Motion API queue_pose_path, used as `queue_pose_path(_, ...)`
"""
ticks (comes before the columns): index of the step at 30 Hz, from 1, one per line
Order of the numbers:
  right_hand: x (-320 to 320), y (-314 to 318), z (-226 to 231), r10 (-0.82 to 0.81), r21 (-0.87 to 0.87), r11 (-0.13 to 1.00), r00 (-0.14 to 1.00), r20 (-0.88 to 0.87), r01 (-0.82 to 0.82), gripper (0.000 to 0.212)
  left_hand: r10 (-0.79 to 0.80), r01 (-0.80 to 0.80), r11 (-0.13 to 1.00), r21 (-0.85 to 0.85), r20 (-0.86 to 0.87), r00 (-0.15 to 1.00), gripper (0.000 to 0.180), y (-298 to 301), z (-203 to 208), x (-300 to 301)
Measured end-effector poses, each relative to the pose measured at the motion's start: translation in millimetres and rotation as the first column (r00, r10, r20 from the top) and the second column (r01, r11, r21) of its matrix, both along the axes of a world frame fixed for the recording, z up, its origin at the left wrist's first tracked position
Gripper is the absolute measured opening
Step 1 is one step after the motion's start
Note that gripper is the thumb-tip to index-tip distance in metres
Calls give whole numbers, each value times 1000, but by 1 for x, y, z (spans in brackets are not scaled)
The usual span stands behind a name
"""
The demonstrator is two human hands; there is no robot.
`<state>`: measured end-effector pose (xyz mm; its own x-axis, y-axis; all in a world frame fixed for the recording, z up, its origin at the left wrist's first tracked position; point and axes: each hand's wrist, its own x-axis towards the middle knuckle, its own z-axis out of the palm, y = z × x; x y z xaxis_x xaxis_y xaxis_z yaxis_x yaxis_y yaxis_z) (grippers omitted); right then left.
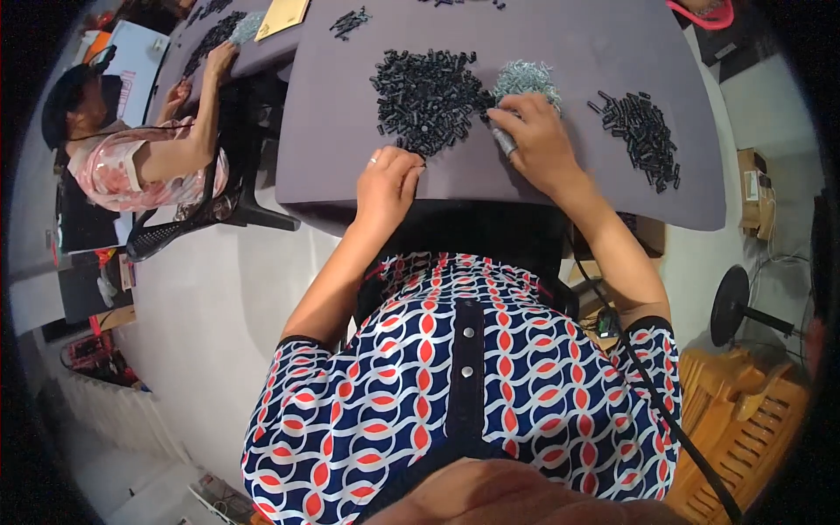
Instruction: Sorting small black plastic components on a table.
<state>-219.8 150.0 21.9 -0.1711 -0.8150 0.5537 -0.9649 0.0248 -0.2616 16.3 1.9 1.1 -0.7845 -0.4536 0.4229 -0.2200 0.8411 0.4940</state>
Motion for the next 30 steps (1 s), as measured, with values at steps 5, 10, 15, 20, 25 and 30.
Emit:
queue_pose_path(5, 4, -10, -15, 43, 86, 995, 999, -5, -43, 49, 1, 0, 1000, 24, -73, 997, 13, 7, 2, -3)
queue_pose_path(10, 10, 7, -12, 82, 69, 993, 984, 160, -94, 48, -70, 78, 995, 67, -114, 991, 26, 18, 6, -20)
queue_pose_path(15, -3, 25, -8, -52, 64, 997, 966, 252, 37, 49, -151, 155, 986, 60, -69, 986, 29, 29, 14, -58)
queue_pose_path(20, -6, 25, -14, -172, 70, 983, 985, 32, 169, 47, -80, 87, 982, -165, 49, 996, 22, 16, 5, -92)
queue_pose_path(25, -6, 26, -22, -191, 49, 980, 982, 0, 191, 43, -67, 101, 974, -201, 169, 983, 15, 12, 3, -90)
queue_pose_path(30, -9, 32, -28, -138, 44, 990, 988, 76, 135, 42, -93, 115, 982, -149, 142, 985, 17, 9, 10, -83)
